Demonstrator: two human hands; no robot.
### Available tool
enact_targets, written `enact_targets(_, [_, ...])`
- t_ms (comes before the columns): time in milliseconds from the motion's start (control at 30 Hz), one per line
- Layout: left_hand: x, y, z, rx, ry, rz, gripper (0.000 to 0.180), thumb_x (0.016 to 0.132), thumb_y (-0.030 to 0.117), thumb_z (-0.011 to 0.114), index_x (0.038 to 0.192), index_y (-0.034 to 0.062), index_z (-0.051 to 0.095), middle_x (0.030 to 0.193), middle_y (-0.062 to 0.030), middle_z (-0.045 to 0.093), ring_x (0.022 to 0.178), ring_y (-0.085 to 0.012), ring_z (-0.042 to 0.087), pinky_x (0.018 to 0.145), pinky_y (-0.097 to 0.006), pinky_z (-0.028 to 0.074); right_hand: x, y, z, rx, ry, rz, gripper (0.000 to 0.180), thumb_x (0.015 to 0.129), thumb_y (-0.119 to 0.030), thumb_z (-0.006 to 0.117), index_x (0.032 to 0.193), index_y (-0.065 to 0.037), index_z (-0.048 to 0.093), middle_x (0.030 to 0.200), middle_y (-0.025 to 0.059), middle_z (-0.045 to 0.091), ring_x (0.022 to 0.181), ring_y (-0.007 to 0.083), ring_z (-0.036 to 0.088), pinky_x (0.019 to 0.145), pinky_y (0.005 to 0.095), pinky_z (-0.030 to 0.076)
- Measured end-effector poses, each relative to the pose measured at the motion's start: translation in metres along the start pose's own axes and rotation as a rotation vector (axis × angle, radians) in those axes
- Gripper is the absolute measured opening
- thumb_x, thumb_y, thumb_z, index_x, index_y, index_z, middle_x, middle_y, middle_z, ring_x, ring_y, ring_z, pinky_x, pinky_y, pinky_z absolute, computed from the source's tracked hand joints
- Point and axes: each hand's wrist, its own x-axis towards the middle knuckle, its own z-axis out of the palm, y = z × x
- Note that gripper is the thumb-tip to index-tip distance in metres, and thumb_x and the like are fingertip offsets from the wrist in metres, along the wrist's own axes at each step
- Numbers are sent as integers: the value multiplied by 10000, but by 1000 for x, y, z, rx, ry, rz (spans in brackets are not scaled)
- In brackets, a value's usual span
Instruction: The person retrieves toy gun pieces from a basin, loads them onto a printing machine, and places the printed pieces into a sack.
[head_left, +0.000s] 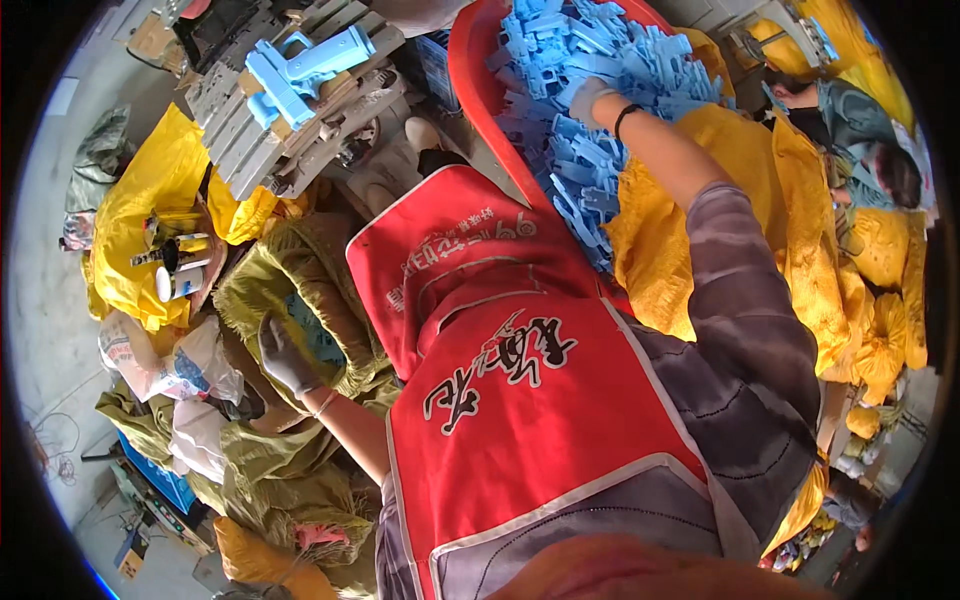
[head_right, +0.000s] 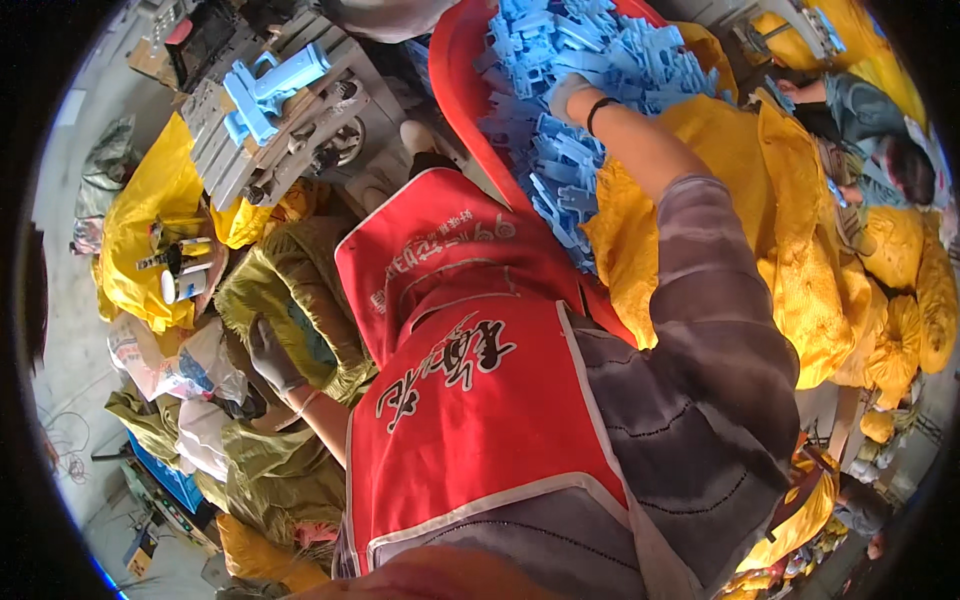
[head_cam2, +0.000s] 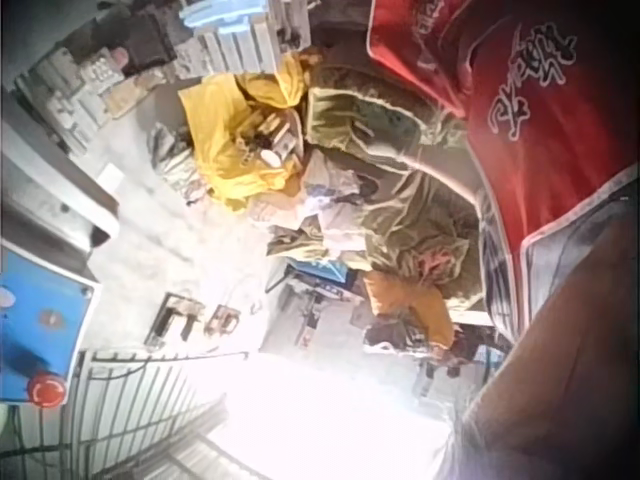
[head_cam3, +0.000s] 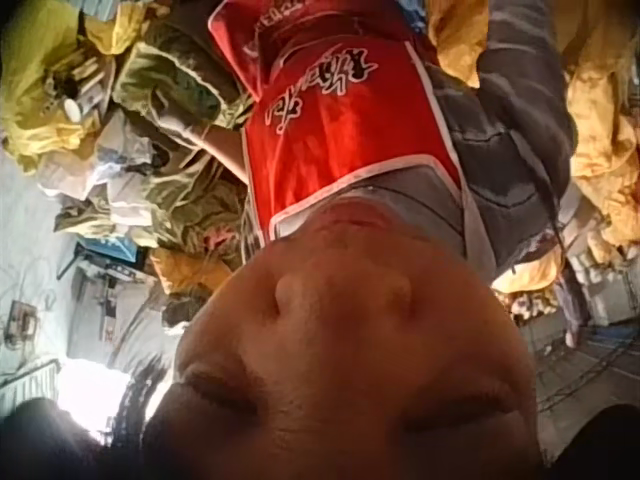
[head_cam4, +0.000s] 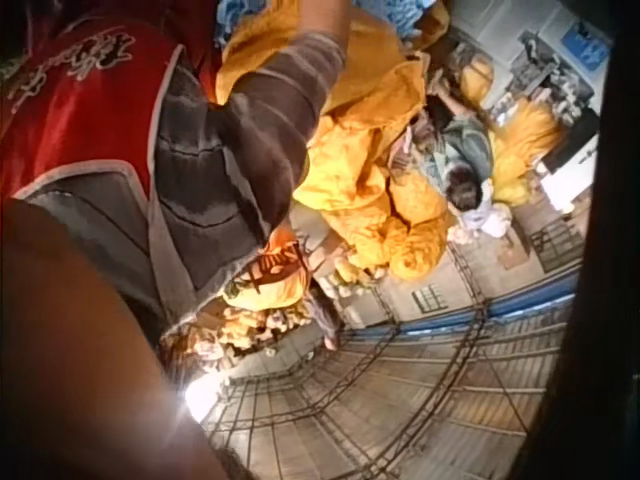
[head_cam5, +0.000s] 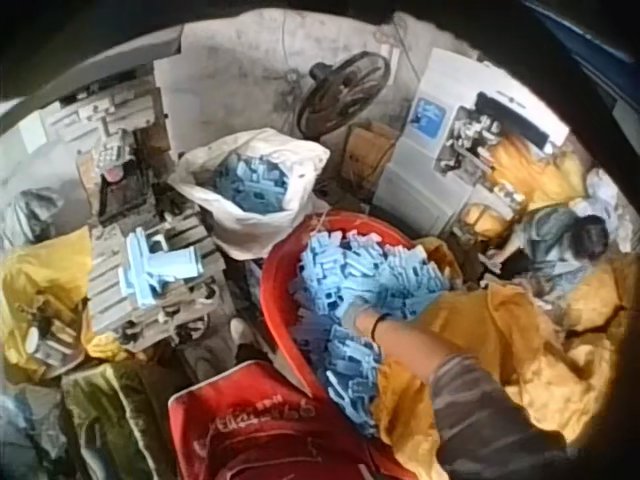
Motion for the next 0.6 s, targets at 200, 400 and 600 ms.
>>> enact_targets(200, [3, 41, 22, 1, -16, 135, 234, 900, 136, 550, 1061, -7, 643, 975, -86, 676, 853, -161, 620, 795, -286, 490, -16, 57, -23, 537, 601, 275, 343, 820, -317, 559, 1138, -196, 602, 1071, 107, 640, 972, 307, 610, 818, 425, 489])
enact_targets(400, [-11, 143, 98, -57, -302, 559, 264, 836, 125, 619, 1083, 32, 630, 1064, -139, 641, 997, -265, 607, 877, -344, 460, -57, 62, -83, 990, 1039, 72, 308, 870, -318, 569, 1093, -105, 585, 867, 83, 636, 768, 196, 621, 665, 331, 496])
enact_targets(600, [-39, 220, 158, -71, -479, 968, 715, 690, 336, 741, 1280, 50, 454, 1299, -186, 450, 1156, -377, 443, 986, -430, 367, -106, -34, -149, 1904, 721, -290, 265, 876, -334, 592, 1000, -100, 605, 697, -46, 532, 544, 43, 463, 470, 200, 346])
